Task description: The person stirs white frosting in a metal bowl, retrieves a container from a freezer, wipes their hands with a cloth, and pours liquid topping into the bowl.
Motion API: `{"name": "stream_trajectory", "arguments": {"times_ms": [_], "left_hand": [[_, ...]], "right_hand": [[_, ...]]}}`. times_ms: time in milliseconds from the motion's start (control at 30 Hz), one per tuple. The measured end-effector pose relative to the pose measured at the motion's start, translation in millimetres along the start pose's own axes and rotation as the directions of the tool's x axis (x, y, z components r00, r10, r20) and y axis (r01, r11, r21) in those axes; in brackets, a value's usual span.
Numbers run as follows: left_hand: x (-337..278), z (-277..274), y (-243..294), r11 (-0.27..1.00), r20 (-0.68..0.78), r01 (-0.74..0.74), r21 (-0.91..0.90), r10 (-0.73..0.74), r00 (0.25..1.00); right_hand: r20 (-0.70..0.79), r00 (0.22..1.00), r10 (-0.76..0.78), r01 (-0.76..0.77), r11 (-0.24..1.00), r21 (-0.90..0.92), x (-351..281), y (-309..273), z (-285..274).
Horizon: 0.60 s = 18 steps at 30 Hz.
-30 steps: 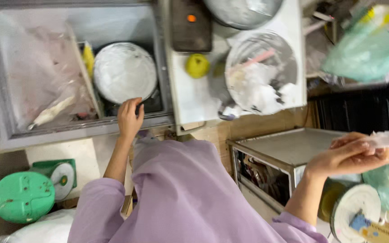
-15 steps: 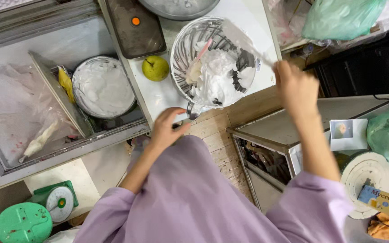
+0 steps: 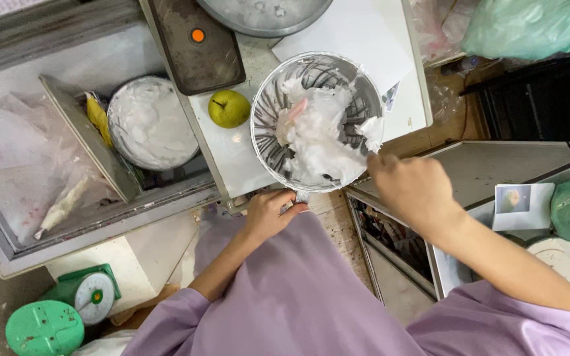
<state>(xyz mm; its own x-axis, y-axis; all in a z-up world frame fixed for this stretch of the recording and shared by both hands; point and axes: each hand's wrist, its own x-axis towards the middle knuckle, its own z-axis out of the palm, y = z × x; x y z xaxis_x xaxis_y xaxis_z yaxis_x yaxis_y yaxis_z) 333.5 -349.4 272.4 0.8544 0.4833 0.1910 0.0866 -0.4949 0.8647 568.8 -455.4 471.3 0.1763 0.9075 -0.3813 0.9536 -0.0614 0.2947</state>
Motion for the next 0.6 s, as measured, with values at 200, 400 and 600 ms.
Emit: {"name": "stream_trajectory", "arguments": {"times_ms": [200, 400, 600], "left_hand": [[-6, -5, 2, 0.997, 0.025, 0.069, 0.041, -0.07, 0.997], [-8, -9, 2, 0.995, 0.014, 0.096, 0.032, -0.096, 0.995], [-9, -10, 1, 0.995, -0.011, 0.092, 0.036, -0.092, 0.996]], "right_hand": [[-0.171, 0.976, -0.137, 0.16, 0.978, 0.13, 27, -21, 31], [-0.192, 0.939, -0.285, 0.257, 0.953, -0.16, 65, 13, -14], [-0.127, 0.991, -0.033, 0.001, 0.97, -0.243, -13, 56, -114]]}}
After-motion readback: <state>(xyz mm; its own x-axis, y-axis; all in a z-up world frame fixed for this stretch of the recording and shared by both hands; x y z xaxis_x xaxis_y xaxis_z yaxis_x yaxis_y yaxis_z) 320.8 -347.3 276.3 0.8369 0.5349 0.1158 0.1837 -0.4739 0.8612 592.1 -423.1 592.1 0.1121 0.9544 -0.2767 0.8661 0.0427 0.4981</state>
